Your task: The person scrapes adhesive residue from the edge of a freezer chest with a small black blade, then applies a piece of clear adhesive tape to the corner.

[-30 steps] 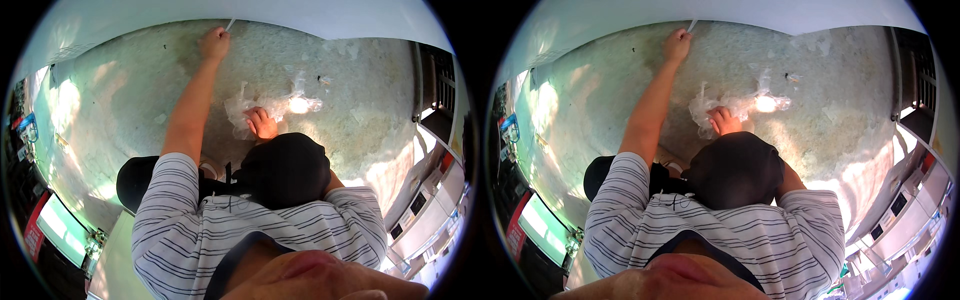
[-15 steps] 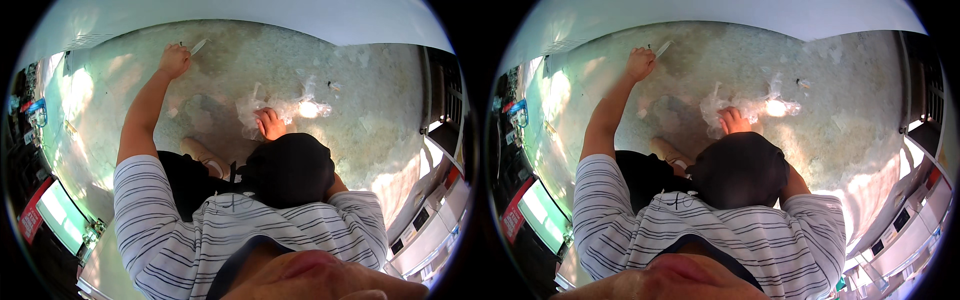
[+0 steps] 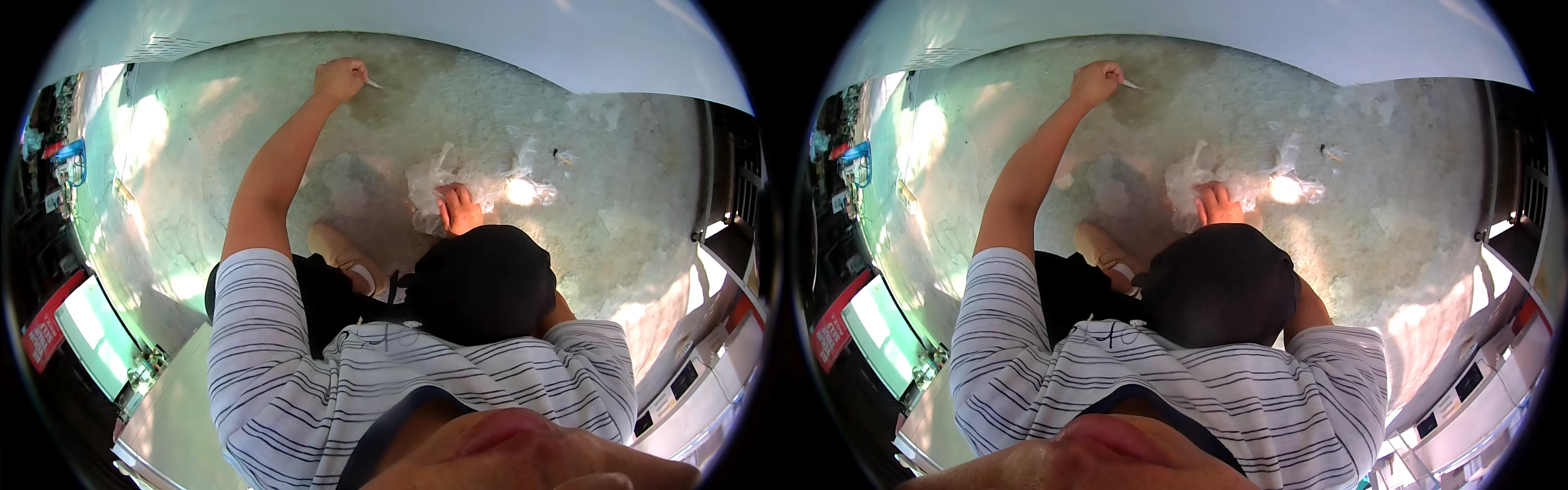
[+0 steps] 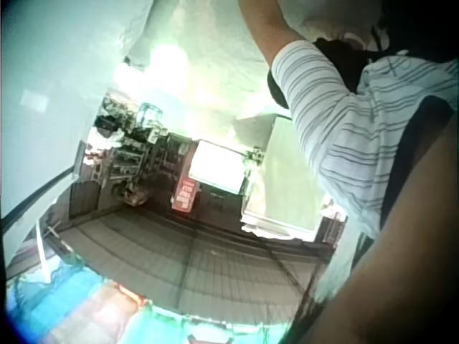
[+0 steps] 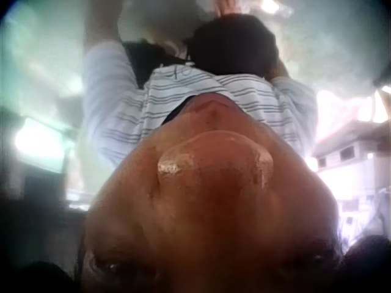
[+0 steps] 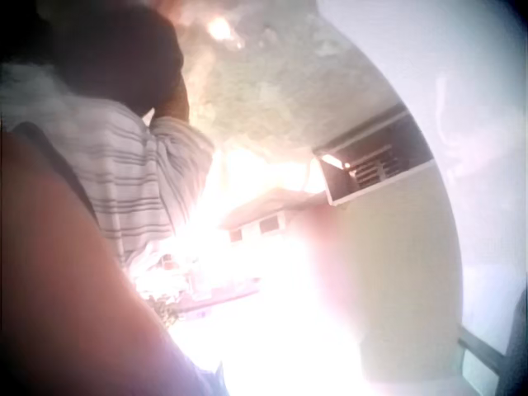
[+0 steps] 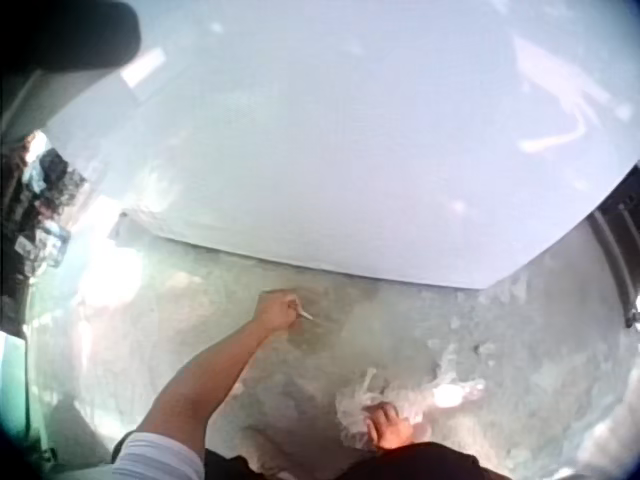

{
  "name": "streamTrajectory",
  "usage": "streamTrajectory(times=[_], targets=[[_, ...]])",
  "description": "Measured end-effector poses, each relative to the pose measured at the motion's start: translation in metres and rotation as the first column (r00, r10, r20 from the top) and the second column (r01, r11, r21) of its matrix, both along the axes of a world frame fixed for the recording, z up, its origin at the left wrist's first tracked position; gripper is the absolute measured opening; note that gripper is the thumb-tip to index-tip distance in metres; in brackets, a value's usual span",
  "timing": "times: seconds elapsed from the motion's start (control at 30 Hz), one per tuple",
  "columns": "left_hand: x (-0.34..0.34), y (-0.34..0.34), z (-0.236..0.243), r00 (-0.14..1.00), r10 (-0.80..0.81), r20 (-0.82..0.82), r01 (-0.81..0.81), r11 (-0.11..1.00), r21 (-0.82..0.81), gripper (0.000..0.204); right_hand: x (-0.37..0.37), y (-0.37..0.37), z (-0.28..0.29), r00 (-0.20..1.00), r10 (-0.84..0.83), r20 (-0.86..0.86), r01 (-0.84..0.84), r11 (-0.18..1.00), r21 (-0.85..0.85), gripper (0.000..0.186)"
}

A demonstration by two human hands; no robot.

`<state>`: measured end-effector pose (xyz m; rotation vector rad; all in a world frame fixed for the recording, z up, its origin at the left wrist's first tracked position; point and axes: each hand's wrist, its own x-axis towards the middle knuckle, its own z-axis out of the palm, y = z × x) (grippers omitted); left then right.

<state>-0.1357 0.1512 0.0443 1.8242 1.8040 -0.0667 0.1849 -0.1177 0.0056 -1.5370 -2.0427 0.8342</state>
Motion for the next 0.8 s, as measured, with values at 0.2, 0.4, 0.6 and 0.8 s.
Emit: streamTrajectory(times=[0.2, 0.4, 0.6, 0.8], targets=[[0.063, 0.016, -0.046, 0.636, 0.54, 0.551, -0.571, 0.81, -0.134, 0.018, -0.001, 0.0, -0.001, 1.0, 0.017, -0.008, -0.016, 0.999, 0.033, 0.026], [0.094, 0.038, -0.062, -0.217, 0.681, 0.7, -0.585, 0.483, -0.652, 0.035, -0.002, 0.0, -0.007, 1.0, -0.001, 0.014, 0.001, 1.0, 0.03, 0.027], [0.107, 0.048, -0.075, -0.326, 0.646, 0.69, -0.573, 0.445, -0.688, 0.027, 0.0, 0.0, -0.013, 1.0, 0.001, -0.014, -0.001, 0.998, 0.057, 0.027], [0.123, 0.043, -0.076, -0.506, 0.603, 0.617, -0.529, 0.348, -0.774, 0.025, 0.0, 0.0, -0.009, 1.0, -0.006, -0.029, 0.007, 0.999, 0.034, 0.026]])
